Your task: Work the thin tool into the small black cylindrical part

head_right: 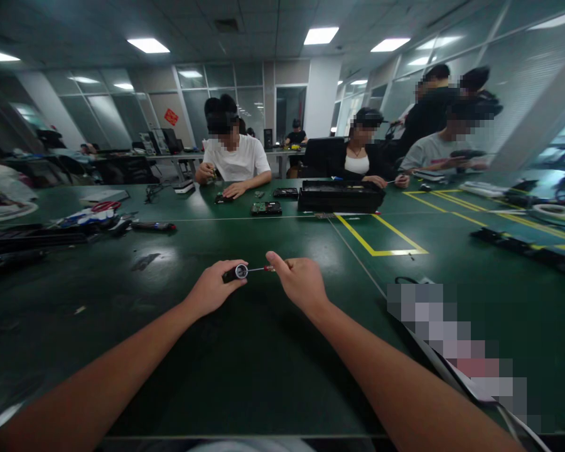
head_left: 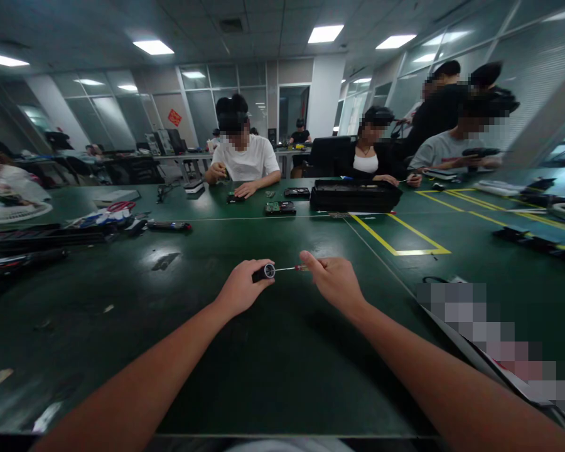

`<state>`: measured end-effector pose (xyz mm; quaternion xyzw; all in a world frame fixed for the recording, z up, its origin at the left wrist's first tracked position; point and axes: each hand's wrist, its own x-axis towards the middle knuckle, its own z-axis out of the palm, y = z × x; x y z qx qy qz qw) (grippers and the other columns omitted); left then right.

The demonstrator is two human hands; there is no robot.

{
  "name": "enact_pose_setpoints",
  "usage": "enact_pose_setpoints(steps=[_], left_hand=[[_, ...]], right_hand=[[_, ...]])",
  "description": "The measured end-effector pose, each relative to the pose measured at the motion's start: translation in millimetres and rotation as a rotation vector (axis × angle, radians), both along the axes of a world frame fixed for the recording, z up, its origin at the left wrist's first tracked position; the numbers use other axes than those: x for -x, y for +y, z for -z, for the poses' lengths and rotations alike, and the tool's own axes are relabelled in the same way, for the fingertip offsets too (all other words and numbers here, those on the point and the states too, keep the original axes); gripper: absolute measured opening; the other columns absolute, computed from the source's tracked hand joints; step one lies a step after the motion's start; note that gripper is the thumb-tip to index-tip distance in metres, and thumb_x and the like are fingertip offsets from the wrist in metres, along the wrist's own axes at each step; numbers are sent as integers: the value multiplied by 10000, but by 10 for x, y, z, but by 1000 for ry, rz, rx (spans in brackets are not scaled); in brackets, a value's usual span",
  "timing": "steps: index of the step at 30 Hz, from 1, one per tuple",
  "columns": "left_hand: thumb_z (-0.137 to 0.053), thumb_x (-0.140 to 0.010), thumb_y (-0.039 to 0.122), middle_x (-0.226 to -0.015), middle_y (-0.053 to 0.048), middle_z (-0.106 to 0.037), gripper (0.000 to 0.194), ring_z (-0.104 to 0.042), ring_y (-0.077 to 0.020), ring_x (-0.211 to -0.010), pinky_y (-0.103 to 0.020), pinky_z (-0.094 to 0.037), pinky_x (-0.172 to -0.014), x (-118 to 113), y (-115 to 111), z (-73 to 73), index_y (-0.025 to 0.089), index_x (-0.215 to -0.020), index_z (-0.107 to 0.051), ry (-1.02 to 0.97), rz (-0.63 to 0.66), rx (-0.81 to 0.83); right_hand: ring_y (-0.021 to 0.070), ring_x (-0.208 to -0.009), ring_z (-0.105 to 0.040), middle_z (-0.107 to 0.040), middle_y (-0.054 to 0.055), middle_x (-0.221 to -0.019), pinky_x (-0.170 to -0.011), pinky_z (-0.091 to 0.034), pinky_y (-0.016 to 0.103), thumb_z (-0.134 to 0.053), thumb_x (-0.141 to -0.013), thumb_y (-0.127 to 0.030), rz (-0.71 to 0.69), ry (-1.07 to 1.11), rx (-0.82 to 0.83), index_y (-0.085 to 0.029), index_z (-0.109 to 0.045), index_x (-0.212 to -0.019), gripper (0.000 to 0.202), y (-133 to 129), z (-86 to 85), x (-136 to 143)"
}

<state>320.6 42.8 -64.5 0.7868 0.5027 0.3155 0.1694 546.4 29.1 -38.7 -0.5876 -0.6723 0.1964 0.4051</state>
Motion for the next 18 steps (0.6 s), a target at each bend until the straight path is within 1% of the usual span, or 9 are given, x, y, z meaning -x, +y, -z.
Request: enact_pose_setpoints(steps=[4,8,10,12,13,14,16,18], left_hand=[[-703,-836,252,-1061,-11,-679,371,-578,-212,-992,-363,-429,-888,8,15,10,279,-1203,-650,31,15,-18],[-704,-835,253,-1040,-10,-679,360,-574,-211,-975,-365,-426,-885,15,9,12,272,-1191,-655,57,23,-14],[-699,-838,258,-1038,-10,-677,362,-574,-210,-974,-360,-428,-873,18,5,12,274,-1196,-651,62,21,-12],[-689,-845,269,-1044,-15,-675,359,-573,-213,-979,-360,-430,-868,21,1,7,272,-1201,-648,67,17,-10],[-683,-849,273,-1049,-20,-674,357,-572,-215,-983,-362,-431,-869,21,-2,2,269,-1203,-646,70,16,-8],[-678,-851,275,-1055,-26,-673,355,-571,-219,-988,-367,-431,-873,22,-5,-4,266,-1205,-646,73,16,-5],[-670,-854,280,-1070,-32,-672,359,-569,-225,-999,-374,-432,-877,24,-12,-17,267,-1212,-643,65,14,7],[-663,-860,287,-1088,-30,-669,369,-567,-227,-1010,-378,-433,-879,26,-17,-27,277,-1228,-636,46,3,16]], right_hand=[[114,-414,-420,-478,-14,-438,-458,-265,280,-452,-896,-654,-17,-82,-38,-201,-565,-503,610,-3,-1,11],[136,-498,-503,-577,-1,-548,-485,-316,274,-497,-908,-576,-75,-110,-92,-201,-630,-659,470,-16,-14,19],[155,-602,-582,-660,21,-683,-545,-389,274,-526,-916,-482,-141,-75,-101,-196,-669,-808,337,-19,-19,15],[173,-732,-636,-709,43,-845,-631,-447,285,-535,-916,-377,-218,-38,-99,-197,-673,-956,230,-20,-22,6],[178,-771,-647,-715,47,-892,-660,-460,292,-532,-916,-349,-251,-29,-89,-201,-669,-1002,219,-19,-23,2],[181,-773,-649,-714,45,-892,-665,-464,298,-520,-923,-348,-277,-33,-68,-205,-669,-1016,227,-16,-23,-1],[178,-686,-633,-693,30,-780,-625,-448,306,-453,-960,-411,-293,-53,-11,-207,-684,-981,309,-7,-18,-4],[173,-612,-604,-666,22,-706,-587,-423,309,-365,-988,-474,-267,-59,18,-210,-700,-953,428,7,0,-1]])
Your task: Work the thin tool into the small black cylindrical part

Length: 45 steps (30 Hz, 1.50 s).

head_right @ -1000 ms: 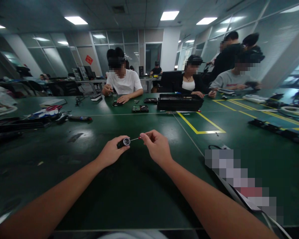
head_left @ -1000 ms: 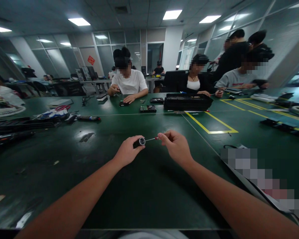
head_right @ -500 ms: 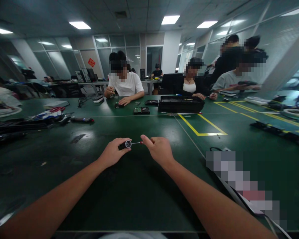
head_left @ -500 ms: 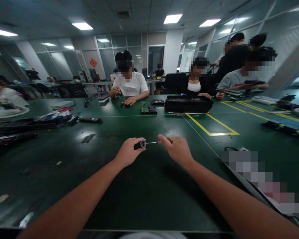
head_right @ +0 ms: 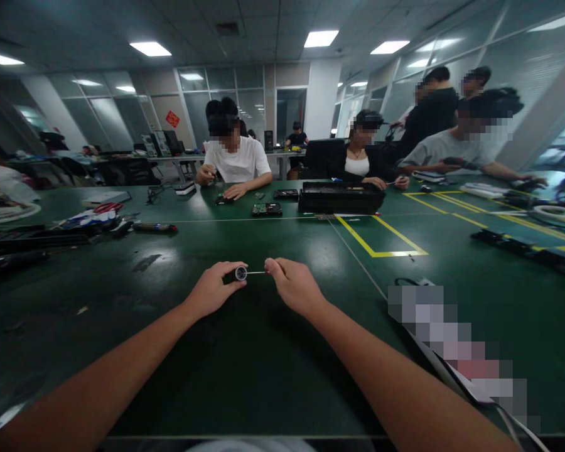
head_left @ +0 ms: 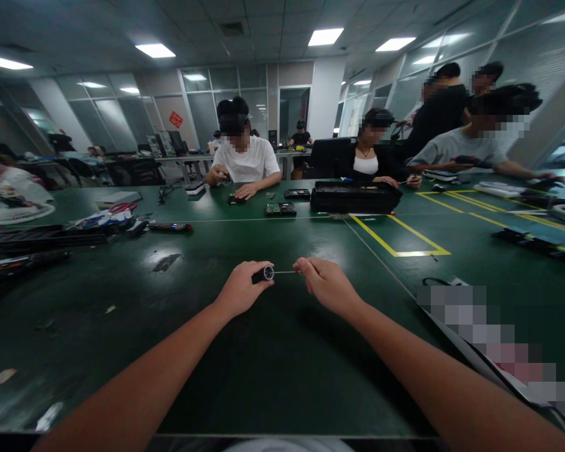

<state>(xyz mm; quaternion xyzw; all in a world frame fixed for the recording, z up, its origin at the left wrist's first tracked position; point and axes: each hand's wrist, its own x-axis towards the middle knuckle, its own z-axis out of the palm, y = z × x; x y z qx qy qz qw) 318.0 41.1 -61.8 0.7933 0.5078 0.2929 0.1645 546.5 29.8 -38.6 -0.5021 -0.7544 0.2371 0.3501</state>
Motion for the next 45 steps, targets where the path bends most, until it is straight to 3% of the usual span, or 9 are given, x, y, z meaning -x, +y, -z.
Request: enact_pose_setpoints(steps=[8,11,17,21,26,31,35,39,45], left_hand=[[-691,-839,262,-1045,-27,-683,347,-581,-222,-968,-373,-433,-877,-9,5,0,257,-1185,-658,17,12,-20],[-698,-835,257,-1044,-26,-685,358,-581,-221,-967,-371,-431,-888,-11,4,-8,258,-1190,-658,18,0,-22],[-699,-837,278,-1030,-24,-685,363,-581,-222,-968,-381,-424,-912,-28,-9,-7,263,-1197,-656,10,2,-33],[-683,-851,289,-1040,-27,-677,370,-579,-227,-980,-383,-427,-902,-22,-4,-17,271,-1218,-643,-21,-45,-28],[-676,-861,317,-1035,-21,-676,367,-574,-226,-976,-386,-427,-883,-28,-11,-17,283,-1224,-638,-1,-43,-26],[-686,-860,310,-1077,-29,-676,387,-571,-221,-1002,-393,-416,-922,-73,-37,-9,274,-1240,-627,19,21,-61],[-669,-875,302,-1102,-21,-669,381,-565,-219,-1037,-421,-379,-985,-55,-14,-12,292,-1252,-620,41,27,-92],[-677,-863,318,-1076,-35,-676,372,-573,-234,-1008,-432,-390,-960,-39,16,-2,281,-1231,-639,81,4,-34],[-680,-855,314,-1060,-42,-674,372,-573,-233,-990,-422,-392,-945,-59,4,-4,278,-1224,-648,113,18,-29]], right_hand=[[177,-680,-603,-677,25,-835,-612,-431,308,-495,-929,-354,-49,100,-35,-234,-571,-1264,363,-4,50,15],[185,-728,-616,-677,34,-877,-654,-442,317,-474,-942,-381,-58,109,-11,-233,-586,-1225,338,-7,41,8],[176,-638,-579,-660,25,-843,-601,-411,315,-365,-978,-403,81,117,32,-232,-584,-1172,339,4,50,17],[180,-711,-587,-639,12,-848,-644,-445,315,-474,-929,-366,15,290,33,-234,-523,-1155,267,-18,57,36],[180,-775,-600,-646,29,-857,-712,-474,325,-556,-883,-430,-12,439,54,-211,-606,-980,245,3,68,62],[181,-699,-606,-611,28,-746,-713,-523,357,-529,-879,-537,62,711,222,-196,-603,-911,350,105,152,81],[170,-593,-554,-548,12,-674,-645,-546,361,-561,-850,-497,170,926,331,-220,-568,-832,278,194,211,33],[163,-640,-557,-567,26,-737,-621,-536,330,-597,-832,-478,214,902,287,-211,-594,-848,267,201,213,13],[158,-705,-587,-614,23,-797,-698,-525,334,-599,-840,-538,98,793,189,-196,-611,-902,348,135,195,73]])
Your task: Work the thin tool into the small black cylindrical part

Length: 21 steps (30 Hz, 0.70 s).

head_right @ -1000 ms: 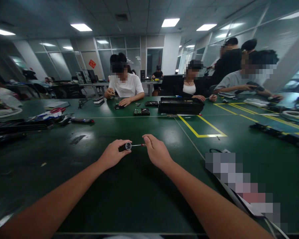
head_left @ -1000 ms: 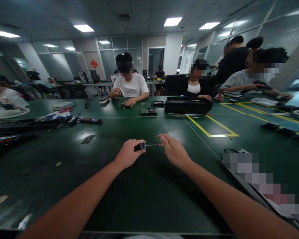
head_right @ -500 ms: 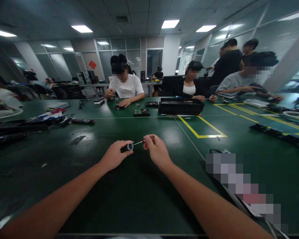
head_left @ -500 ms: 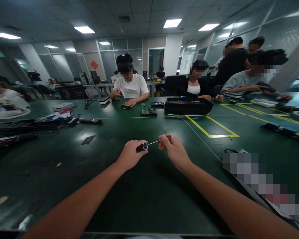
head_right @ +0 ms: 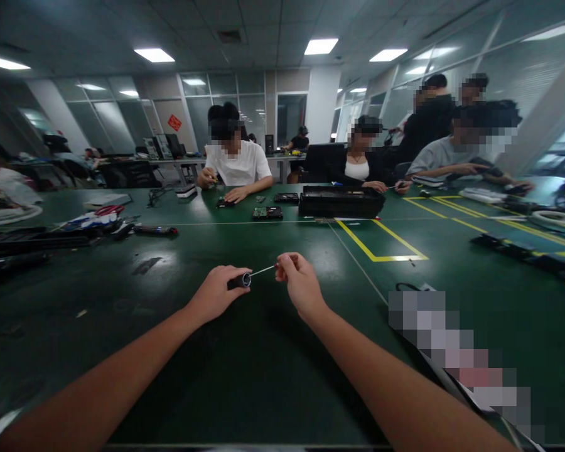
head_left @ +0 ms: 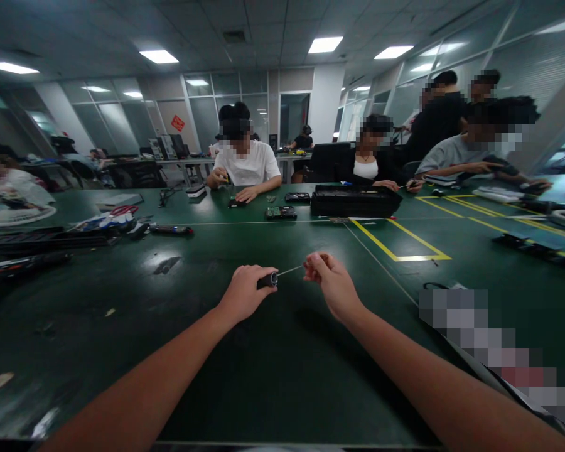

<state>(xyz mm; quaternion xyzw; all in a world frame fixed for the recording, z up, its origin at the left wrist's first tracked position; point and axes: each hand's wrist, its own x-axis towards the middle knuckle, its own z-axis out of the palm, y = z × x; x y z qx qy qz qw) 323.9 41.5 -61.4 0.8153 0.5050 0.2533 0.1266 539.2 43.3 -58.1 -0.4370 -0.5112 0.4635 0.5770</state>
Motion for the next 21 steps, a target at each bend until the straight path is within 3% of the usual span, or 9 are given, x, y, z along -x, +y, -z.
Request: enact_pose_setpoints(steps=[7,14,21], left_hand=[[-695,-847,334,-1059,-29,-669,387,-561,-235,-997,-424,-379,-952,17,13,16,300,-1229,-641,11,-2,-13],[-692,-849,357,-1063,-28,-672,370,-567,-240,-1006,-429,-380,-948,21,24,13,291,-1210,-645,19,3,-8],[-651,-863,371,-1096,-47,-652,323,-589,-228,-1005,-365,-456,-874,56,18,-32,245,-1160,-648,-177,-58,74]], right_hand=[[157,-667,-564,-595,-1,-730,-661,-454,312,-514,-907,-505,10,-205,-118,-199,-595,-894,316,6,5,-64],[166,-647,-538,-562,-3,-696,-626,-421,309,-468,-931,-473,95,-303,-116,-208,-571,-869,291,-55,-86,-58],[173,-681,-553,-577,7,-714,-656,-424,319,-465,-935,-483,144,-300,-123,-210,-575,-865,303,-58,-98,-73]])
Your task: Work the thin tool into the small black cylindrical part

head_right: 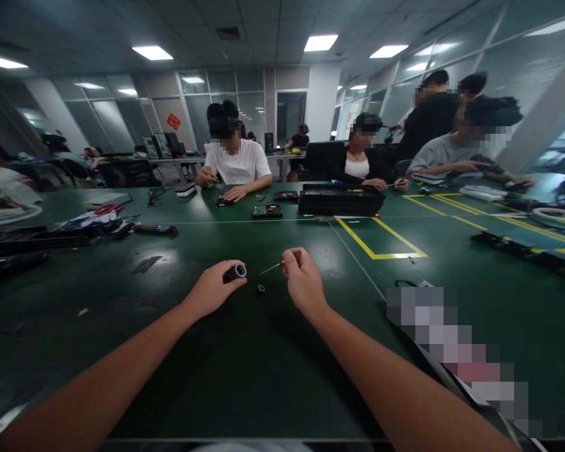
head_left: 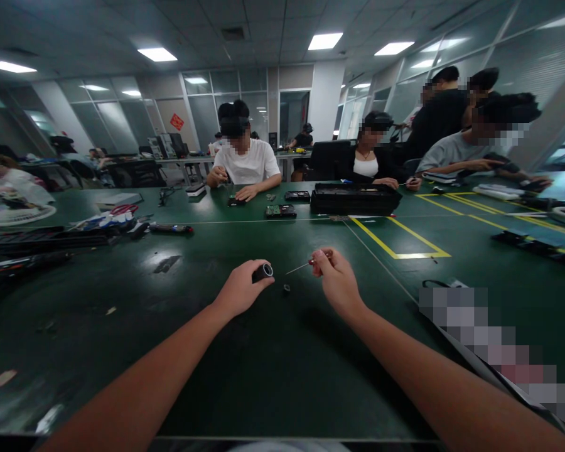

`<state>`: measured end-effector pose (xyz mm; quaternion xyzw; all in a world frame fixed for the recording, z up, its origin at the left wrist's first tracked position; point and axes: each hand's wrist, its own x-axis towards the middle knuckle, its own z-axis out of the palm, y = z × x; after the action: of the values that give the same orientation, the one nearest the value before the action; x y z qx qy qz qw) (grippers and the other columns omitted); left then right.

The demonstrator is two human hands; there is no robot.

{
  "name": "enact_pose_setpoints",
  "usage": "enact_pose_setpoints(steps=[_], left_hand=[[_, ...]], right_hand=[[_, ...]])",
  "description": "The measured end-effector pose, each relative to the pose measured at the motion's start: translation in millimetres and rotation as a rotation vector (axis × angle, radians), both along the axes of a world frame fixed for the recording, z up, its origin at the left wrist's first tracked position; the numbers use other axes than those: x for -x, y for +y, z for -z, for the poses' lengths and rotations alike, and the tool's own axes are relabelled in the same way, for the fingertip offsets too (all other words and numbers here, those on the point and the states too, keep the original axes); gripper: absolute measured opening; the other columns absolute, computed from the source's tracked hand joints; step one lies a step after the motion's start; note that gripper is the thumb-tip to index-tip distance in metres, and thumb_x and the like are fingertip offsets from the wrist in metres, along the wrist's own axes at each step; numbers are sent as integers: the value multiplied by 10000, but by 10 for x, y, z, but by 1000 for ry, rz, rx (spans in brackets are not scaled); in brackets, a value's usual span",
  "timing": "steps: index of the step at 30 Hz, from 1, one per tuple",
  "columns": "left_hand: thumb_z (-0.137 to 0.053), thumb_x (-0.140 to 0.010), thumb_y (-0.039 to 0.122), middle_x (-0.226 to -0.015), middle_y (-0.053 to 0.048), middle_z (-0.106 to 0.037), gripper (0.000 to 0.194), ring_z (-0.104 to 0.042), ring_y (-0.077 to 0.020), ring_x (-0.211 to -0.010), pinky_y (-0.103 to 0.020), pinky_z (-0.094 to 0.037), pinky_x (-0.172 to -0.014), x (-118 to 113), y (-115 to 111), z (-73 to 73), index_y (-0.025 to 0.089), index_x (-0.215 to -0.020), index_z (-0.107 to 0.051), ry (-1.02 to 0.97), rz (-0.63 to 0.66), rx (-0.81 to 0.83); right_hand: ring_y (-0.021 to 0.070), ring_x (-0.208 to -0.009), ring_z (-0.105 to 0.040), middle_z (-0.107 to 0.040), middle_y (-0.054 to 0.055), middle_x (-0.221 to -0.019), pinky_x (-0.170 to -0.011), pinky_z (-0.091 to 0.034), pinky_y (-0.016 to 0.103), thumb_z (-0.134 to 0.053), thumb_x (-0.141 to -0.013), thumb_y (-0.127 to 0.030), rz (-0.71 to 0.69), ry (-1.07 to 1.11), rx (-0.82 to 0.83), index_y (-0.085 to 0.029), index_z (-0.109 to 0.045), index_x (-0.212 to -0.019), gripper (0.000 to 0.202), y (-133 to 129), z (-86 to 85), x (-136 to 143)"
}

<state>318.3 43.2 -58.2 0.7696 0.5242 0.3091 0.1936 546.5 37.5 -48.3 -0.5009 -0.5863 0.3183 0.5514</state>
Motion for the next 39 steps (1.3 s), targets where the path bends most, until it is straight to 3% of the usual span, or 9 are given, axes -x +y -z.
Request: enact_pose_setpoints(steps=[3,6,9,13,18,21,28,33,39], left_hand=[[-643,-860,357,-1155,-57,-638,339,-593,-218,-1046,-349,-459,-920,27,42,29,220,-1170,-627,-174,-28,33],[-581,-894,348,-1196,-78,-622,462,-601,-205,-1050,-347,-447,-958,49,103,79,215,-1332,-510,-343,-30,107],[-470,-945,419,-1114,-87,-622,462,-607,-194,-945,-337,-474,-856,38,106,72,205,-1355,-454,-407,-29,199],[-548,-881,544,-943,-49,-623,428,-580,-194,-817,-302,-450,-696,-71,-24,-80,207,-1145,-557,-227,-49,229],[-611,-854,446,-972,-36,-648,274,-596,-203,-857,-298,-433,-690,-264,-122,-226,228,-1019,-618,56,61,226],[-601,-858,362,-1021,-30,-657,216,-608,-204,-890,-302,-436,-713,-360,-52,-201,250,-1040,-631,190,137,215],[-599,-867,440,-1119,-70,-651,347,-607,-259,-1001,-344,-456,-779,-540,157,-80,239,-1146,-640,513,193,116],[-616,-866,453,-1023,-62,-662,278,-617,-241,-923,-319,-446,-710,-517,167,-69,215,-1005,-656,548,214,105],[-605,-868,456,-975,-52,-679,275,-625,-239,-867,-311,-425,-667,-405,118,-94,229,-1018,-645,532,159,87]], right_hand=[[180,-693,-562,-577,4,-708,-664,-425,323,-475,-924,-494,8,21,-9,-212,-578,-863,306,-7,-14,1],[183,-679,-558,-579,4,-699,-658,-422,328,-495,-905,-494,44,44,-20,-215,-576,-851,295,-17,-42,6],[185,-672,-553,-580,4,-702,-656,-423,335,-505,-899,-479,65,73,-29,-219,-582,-867,273,-10,-50,5],[187,-673,-552,-577,1,-700,-664,-425,342,-506,-904,-472,69,88,-50,-225,-585,-875,260,11,-36,-3],[186,-675,-553,-579,6,-711,-661,-431,341,-508,-901,-467,79,104,-60,-223,-583,-866,258,17,-46,-15],[188,-673,-551,-581,5,-707,-659,-425,341,-512,-894,-471,100,99,-58,-225,-584,-866,258,25,-58,-26],[179,-661,-540,-567,-7,-692,-654,-417,334,-501,-912,-454,78,112,-76,-232,-581,-869,240,62,-25,-52],[178,-666,-542,-572,-5,-700,-657,-424,335,-507,-912,-454,64,119,-69,-230,-585,-873,241,64,-8,-51],[172,-649,-532,-566,-9,-680,-643,-416,331,-513,-910,-454,72,112,-70,-224,-581,-859,245,78,-2,-45]])
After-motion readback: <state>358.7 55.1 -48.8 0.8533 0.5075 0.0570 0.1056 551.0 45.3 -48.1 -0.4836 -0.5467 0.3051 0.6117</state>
